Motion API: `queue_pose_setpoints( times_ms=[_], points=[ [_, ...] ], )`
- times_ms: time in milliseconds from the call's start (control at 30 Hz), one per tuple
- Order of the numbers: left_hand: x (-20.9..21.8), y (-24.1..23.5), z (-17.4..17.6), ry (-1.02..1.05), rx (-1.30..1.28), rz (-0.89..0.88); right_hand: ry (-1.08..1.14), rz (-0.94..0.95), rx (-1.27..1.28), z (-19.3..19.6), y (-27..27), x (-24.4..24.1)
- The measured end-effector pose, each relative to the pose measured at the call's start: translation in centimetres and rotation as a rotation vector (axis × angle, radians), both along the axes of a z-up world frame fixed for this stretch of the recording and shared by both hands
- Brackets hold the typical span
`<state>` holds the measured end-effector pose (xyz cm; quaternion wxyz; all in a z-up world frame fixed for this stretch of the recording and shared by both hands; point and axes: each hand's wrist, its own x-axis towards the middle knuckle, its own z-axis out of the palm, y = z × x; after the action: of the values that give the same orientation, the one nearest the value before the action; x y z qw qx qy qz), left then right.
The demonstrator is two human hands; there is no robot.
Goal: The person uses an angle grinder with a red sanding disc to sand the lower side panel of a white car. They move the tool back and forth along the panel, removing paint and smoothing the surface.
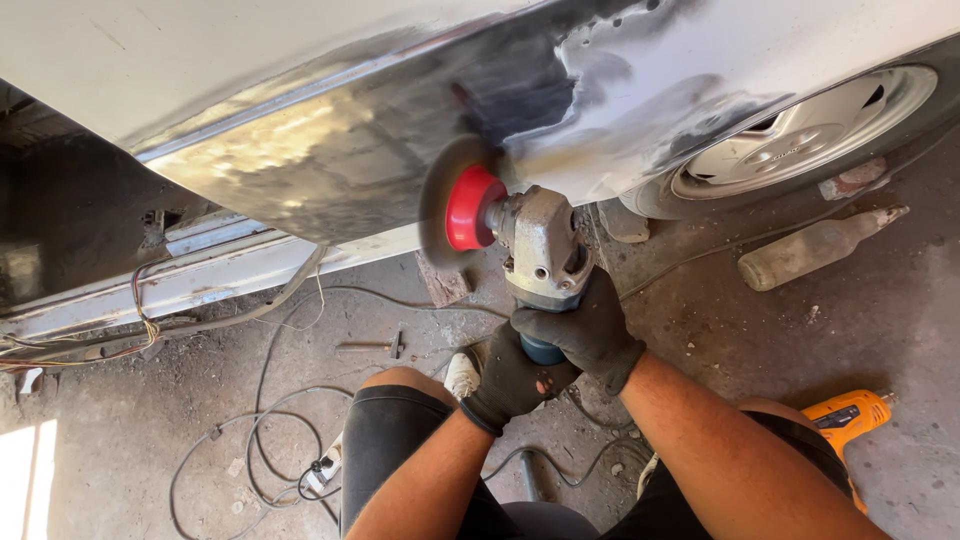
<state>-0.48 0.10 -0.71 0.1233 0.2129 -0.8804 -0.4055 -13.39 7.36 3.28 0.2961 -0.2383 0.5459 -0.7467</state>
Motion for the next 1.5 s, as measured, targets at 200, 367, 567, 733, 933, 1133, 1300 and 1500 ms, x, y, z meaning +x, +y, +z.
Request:
queue_pose_setpoints(
  times_ms=[200,367,567,733,933,1133,1300,1500],
  points=[
    [-0.4,0.1,-0.2,-0.003,0.008,0.010,-0.001,-0.050,0.084,4.8,0.4,0.5],
    [-0.5,0.6,-0.5,-0.004,0.013,0.020,-0.026,-0.014,0.014,2.1,0.8,0.1],
    [-0.9,0.7,-0.6,-0.016,0.018,0.019,0.037,-0.046,0.034,0.4,1.3,0.3],
    [-1.4,0.9,-0.8,-0.019,0.025,0.011,0.096,-0.111,0.004,-0.8,1.5,0.0],
    [-1.8,1.0,-0.9,-0.027,0.028,0.015,0.157,-0.134,0.013,-1.4,1.8,-0.8],
    [-1.9,1.5,0.1,-0.039,0.031,0.017,0.121,-0.110,0.093,-1.3,1.8,-1.5],
    [-1.2,0.3,-0.4,-0.160,-0.112,-0.174,0.114,-0.113,0.154,-1.6,2.2,-1.7],
    [-1.5,0.5,-0.6,-0.130,-0.041,-0.185,0.059,-0.092,0.109,0.9,2.7,-1.9]
  ],
)
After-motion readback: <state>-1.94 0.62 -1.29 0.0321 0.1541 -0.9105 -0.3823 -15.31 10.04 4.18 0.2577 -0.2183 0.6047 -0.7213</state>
